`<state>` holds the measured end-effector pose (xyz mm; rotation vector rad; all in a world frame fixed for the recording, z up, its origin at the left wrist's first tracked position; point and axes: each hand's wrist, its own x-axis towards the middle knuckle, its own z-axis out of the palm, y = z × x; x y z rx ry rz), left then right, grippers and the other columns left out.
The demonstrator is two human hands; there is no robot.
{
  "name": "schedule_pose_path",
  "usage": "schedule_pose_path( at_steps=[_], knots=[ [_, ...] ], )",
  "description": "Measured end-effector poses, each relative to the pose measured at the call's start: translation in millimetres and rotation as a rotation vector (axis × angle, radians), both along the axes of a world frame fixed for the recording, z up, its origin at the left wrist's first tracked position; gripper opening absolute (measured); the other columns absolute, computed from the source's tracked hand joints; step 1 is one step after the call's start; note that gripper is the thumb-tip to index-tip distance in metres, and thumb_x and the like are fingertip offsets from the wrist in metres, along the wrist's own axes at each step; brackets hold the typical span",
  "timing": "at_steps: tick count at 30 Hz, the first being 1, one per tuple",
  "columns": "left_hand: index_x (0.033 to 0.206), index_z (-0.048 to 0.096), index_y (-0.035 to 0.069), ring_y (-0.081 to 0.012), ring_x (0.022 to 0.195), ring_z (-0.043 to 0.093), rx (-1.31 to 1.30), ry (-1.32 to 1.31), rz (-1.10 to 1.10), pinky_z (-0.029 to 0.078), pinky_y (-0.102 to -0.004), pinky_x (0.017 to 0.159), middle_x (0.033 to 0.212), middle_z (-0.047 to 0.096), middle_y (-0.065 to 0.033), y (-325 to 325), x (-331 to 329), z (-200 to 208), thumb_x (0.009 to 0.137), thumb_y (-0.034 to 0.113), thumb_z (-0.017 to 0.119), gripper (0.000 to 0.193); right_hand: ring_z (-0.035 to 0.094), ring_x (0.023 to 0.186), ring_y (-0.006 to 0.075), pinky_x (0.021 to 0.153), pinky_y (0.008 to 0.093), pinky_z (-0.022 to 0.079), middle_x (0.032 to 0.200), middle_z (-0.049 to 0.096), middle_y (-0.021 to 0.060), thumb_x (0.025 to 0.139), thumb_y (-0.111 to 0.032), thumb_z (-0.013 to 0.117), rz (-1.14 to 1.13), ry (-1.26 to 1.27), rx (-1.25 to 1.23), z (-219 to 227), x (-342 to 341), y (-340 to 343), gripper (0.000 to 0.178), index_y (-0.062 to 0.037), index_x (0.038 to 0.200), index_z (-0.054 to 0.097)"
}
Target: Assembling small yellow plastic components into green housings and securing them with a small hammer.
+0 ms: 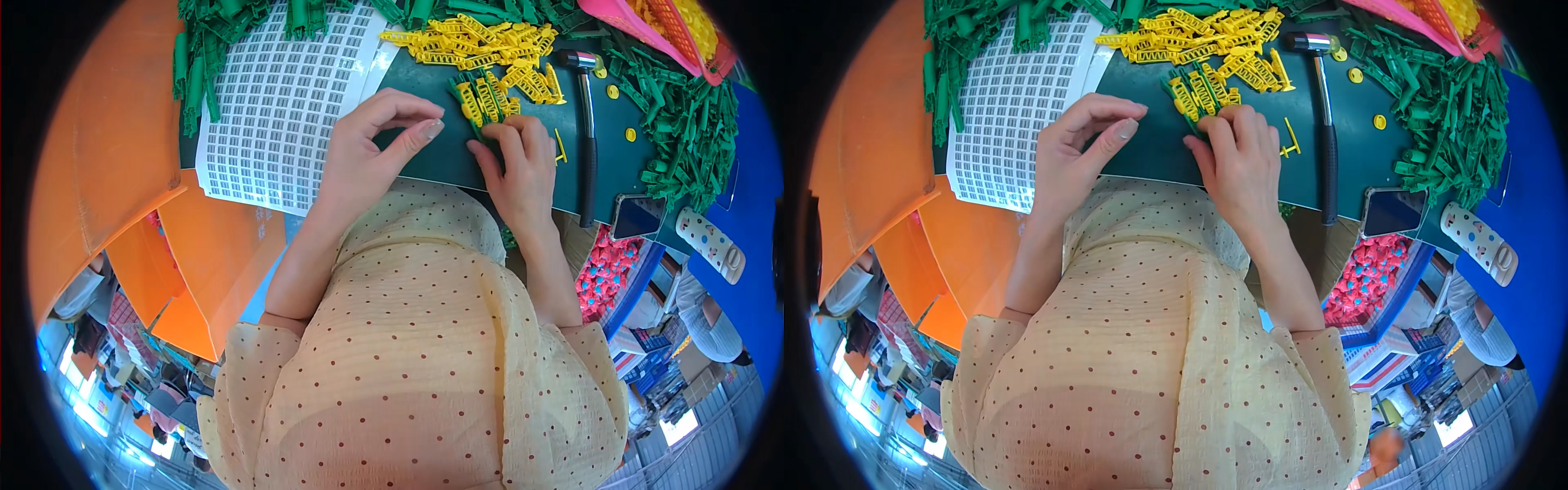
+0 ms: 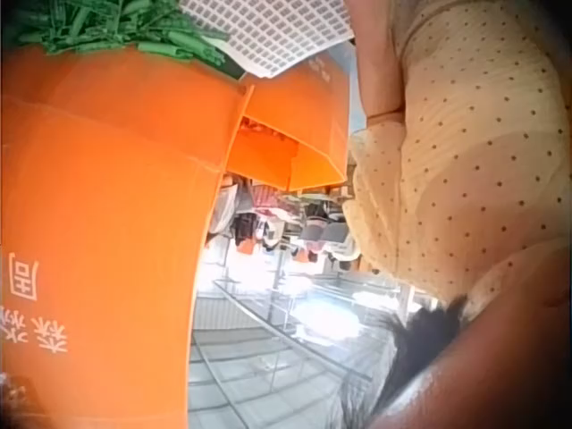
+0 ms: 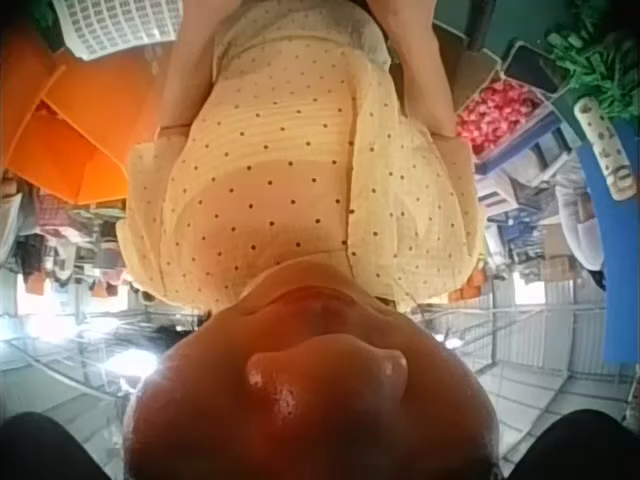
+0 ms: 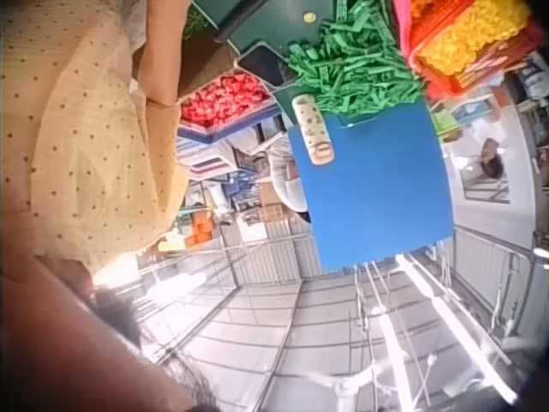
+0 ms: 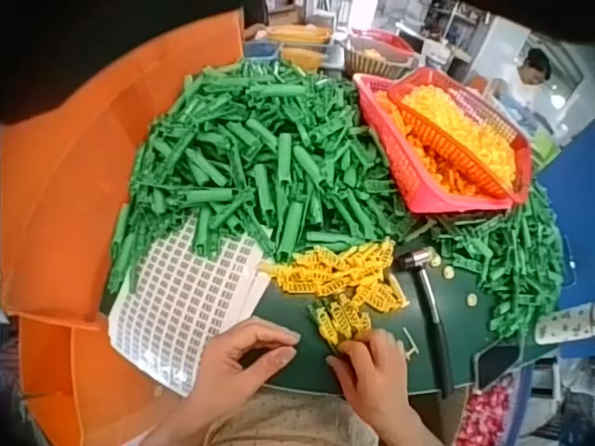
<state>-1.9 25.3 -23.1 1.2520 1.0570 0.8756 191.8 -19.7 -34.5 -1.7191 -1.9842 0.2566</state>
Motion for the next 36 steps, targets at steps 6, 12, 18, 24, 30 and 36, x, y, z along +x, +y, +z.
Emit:
schedule_pose_path(
  at_steps=[6,12,18,24,30,36],
  knots=[
    [0.11,0.061,-0.002,-0.0157,0.092,0.064,-0.217,0.047,-0.143,0.052,-0.0266,0.081,0.103,0.067,-0.0105,-3.7,4.1,-12.6,0.09,0.01,0.064,0.024,0.054,0.082,0.0224,0.069,0.0332,0.038,0.091,0.054,0.0054,0.069,-0.007,0.079,0.079,0.134,0.105,5.3,-0.7,-2.8,0.025,-0.0086,0.088,0.063],
    [0.117,0.057,-0.005,-0.0188,0.093,0.065,-0.27,-0.301,-0.067,0.054,-0.0287,0.08,0.107,0.067,-0.0172,-5.2,10.1,1.4,0.087,0.012,0.067,0.035,0.055,0.085,0.022,0.071,0.0323,0.04,0.093,0.056,0.0061,0.068,-0.006,0.079,0.228,0.268,0.04,27.3,3.9,-2.1,0.026,-0.0072,0.09,0.064],
    [0.114,0.058,-0.005,-0.0217,0.095,0.066,-0.206,-0.329,-0.021,0.056,-0.0294,0.076,0.106,0.066,-0.0181,-7.0,5.6,7.9,0.088,0.01,0.065,0.031,0.06,0.082,0.0217,0.077,0.0328,0.047,0.093,0.063,0.0078,0.077,-0.005,0.072,-0.108,0.274,0.096,34.2,77.5,25.0,0.028,-0.0052,0.104,0.063],
    [0.109,0.058,-0.003,-0.0164,0.093,0.064,-0.239,-0.488,0.031,0.055,-0.029,0.078,0.106,0.066,-0.0168,-8.8,6.2,14.5,0.087,0.003,0.066,0.025,0.058,0.093,0.0265,0.081,0.0386,0.046,0.105,0.063,0.0087,0.085,-0.01,0.064,-0.298,-0.498,0.086,-12.0,191.6,57.2,0.029,-0.0109,0.114,0.061],
    [0.112,0.056,-0.005,-0.0296,0.105,0.063,-0.081,-0.414,0.021,0.057,-0.0346,0.083,0.112,0.062,-0.0234,-6.4,4.9,18.8,0.086,0.001,0.063,0.027,0.06,0.096,0.0268,0.083,0.0381,0.047,0.104,0.065,0.01,0.087,-0.009,0.062,-0.343,-0.439,0.184,7.5,180.5,54.8,0.026,-0.0083,0.113,0.062],
    [0.109,0.059,-0.004,-0.0283,0.105,0.063,-0.053,-0.409,-0.046,0.056,-0.0337,0.084,0.122,0.057,-0.0237,-7.1,10.4,22.9,0.083,0.0,0.066,0.028,0.061,0.087,0.0165,0.078,0.0259,0.047,0.096,0.062,0.0079,0.089,0.004,0.052,0.077,0.519,-0.118,48.3,68.0,29.5,0.035,-0.004,0.123,0.057]
  ],
)
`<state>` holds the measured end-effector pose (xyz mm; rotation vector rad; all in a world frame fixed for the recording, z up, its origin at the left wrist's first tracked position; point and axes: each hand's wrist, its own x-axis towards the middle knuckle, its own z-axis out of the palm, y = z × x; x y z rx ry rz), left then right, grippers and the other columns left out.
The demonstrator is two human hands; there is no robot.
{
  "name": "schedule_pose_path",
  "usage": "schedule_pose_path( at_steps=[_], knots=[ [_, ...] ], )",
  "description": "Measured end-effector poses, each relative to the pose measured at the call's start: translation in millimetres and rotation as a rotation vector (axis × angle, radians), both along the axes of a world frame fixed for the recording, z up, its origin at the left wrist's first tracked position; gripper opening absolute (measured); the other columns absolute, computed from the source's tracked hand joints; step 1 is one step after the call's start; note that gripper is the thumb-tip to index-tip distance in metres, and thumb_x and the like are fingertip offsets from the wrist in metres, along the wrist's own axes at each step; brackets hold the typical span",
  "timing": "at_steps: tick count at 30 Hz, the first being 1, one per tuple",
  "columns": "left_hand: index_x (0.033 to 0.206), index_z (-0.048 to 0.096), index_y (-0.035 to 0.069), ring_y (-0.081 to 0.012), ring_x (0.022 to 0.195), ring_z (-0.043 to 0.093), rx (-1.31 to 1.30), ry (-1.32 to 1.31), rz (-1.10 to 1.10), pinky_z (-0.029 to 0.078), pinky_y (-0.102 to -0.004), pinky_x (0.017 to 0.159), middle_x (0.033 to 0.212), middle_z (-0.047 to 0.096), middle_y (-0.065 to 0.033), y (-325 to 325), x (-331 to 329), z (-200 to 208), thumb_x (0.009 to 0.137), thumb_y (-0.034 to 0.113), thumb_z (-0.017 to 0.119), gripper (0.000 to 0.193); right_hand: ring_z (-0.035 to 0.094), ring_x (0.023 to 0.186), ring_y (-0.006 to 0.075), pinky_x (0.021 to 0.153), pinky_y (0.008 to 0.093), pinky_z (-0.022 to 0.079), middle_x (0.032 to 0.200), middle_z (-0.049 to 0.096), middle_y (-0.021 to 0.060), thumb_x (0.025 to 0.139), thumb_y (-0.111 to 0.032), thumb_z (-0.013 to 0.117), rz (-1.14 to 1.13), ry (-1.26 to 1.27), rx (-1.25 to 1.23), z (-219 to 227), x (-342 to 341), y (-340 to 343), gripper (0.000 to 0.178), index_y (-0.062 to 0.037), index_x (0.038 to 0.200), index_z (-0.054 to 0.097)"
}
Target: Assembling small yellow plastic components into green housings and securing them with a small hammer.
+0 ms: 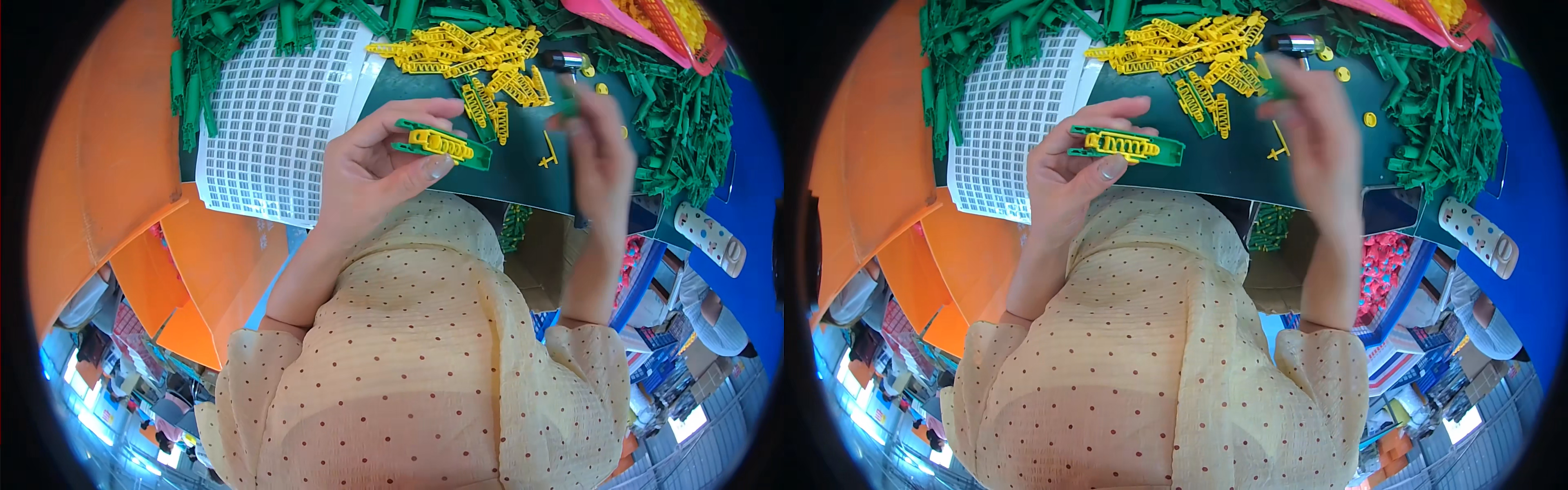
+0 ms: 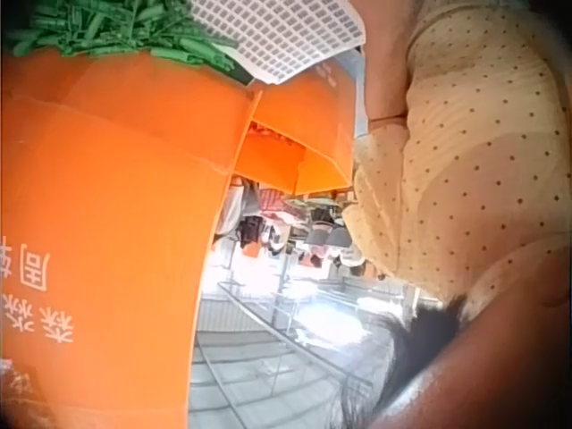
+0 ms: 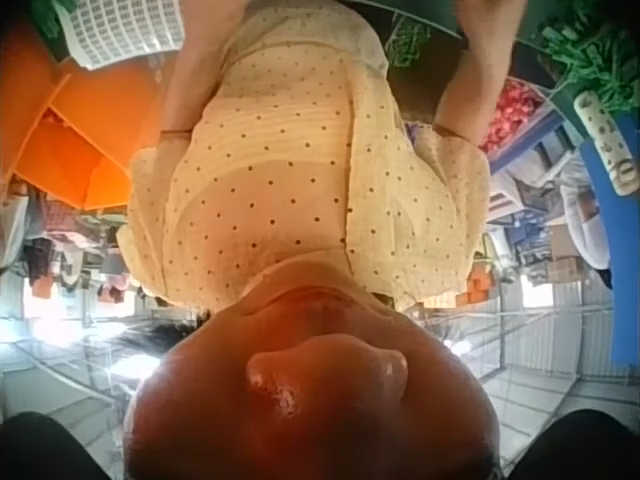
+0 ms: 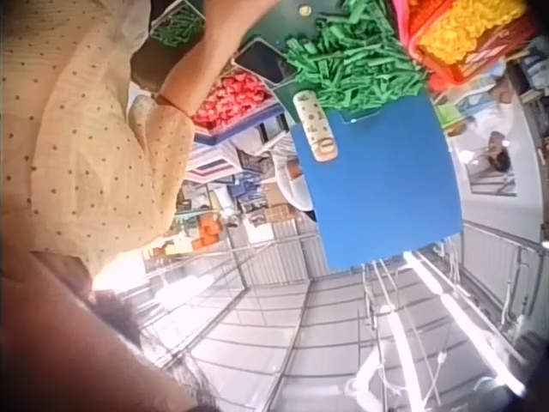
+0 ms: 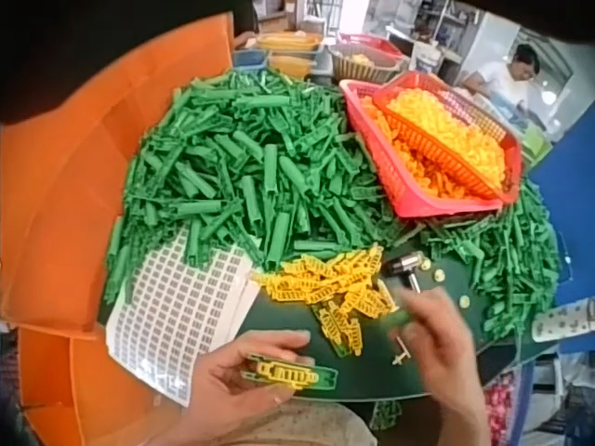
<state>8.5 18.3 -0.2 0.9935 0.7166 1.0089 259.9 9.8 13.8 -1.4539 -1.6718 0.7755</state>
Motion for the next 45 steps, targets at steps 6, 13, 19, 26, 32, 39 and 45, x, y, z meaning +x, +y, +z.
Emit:
schedule_pose_path(
  at_steps=[6,13,19,26,32,39,45],
  knots=[
    [0.107,0.06,-0.003,-0.017,0.102,0.061,-0.09,-0.065,-0.075,0.053,-0.0274,0.084,0.129,0.053,-0.0174,-1.8,-2.5,-0.1,0.082,-0.004,0.067,0.027,0.061,0.083,0.0167,0.074,0.0258,0.048,0.097,0.061,0.008,0.082,0.005,0.063,0.206,0.301,-0.065,-3.9,-48.6,-9.1,0.035,-0.0031,0.115,0.06],
    [0.108,0.06,-0.005,-0.0206,0.1,0.063,-0.076,-0.054,0.01,0.054,-0.0304,0.084,0.12,0.058,-0.0162,-0.3,-9.1,-0.1,0.081,-0.001,0.069,0.029,0.061,0.086,0.0198,0.071,0.0284,0.05,0.1,0.06,0.0084,0.078,0.001,0.069,0.138,0.245,-0.043,-4.9,-53.6,-5.1,0.024,-0.0036,0.101,0.062],
    [0.11,0.061,-0.004,-0.0162,0.097,0.063,-0.278,-0.158,0.051,0.054,-0.0293,0.085,0.117,0.062,-0.0135,-0.1,-14.6,-0.6,0.084,0.002,0.068,0.028,0.061,0.087,0.0221,0.071,0.0295,0.051,0.102,0.059,0.0076,0.076,0.003,0.071,0.12,-0.021,0.219,-5.6,-51.8,-6.8,0.03,-0.0053,0.105,0.066],
    [0.106,0.062,-0.004,-0.0168,0.097,0.064,-0.254,-0.176,0.149,0.054,-0.0301,0.086,0.113,0.064,-0.016,0.0,-5.0,11.7,0.084,-0.001,0.067,0.023,0.062,0.088,0.0225,0.075,0.0292,0.051,0.097,0.063,0.0108,0.075,0.004,0.071,-0.115,-0.116,0.354,-1.2,-50.4,-7.2,0.031,-0.0027,0.105,0.066],
    [0.109,0.061,-0.005,-0.0157,0.097,0.064,-0.135,-0.055,0.149,0.054,-0.0286,0.086,0.107,0.066,-0.0135,-6.4,-3.7,12.4,0.081,-0.006,0.068,0.028,0.061,0.089,0.0215,0.079,0.0297,0.048,0.098,0.066,0.0098,0.075,0.0,0.073,0.011,0.262,0.145,7.2,-68.6,-14.6,0.027,-0.0019,0.102,0.067],
    [0.107,0.062,-0.006,-0.0156,0.091,0.066,-0.165,-0.007,0.163,0.055,-0.0273,0.082,0.1,0.068,-0.0114,-9.2,-8.3,6.1,0.079,-0.004,0.072,0.03,0.06,0.089,0.0196,0.078,0.0287,0.047,0.098,0.065,0.0076,0.075,-0.001,0.073,0.104,0.299,0.013,1.9,-73.2,-13.0,0.029,-0.0022,0.103,0.067],
    [0.107,0.062,-0.006,-0.0153,0.09,0.066,-0.166,0.028,0.203,0.055,-0.0267,0.081,0.099,0.068,-0.012,-9.5,-8.2,6.2,0.079,-0.003,0.072,0.03,0.059,0.089,0.0175,0.077,0.0273,0.047,0.099,0.064,0.0077,0.075,0.001,0.073,0.11,0.385,-0.059,1.9,-75.3,-14.3,0.031,-0.0015,0.105,0.067]
  ],
)
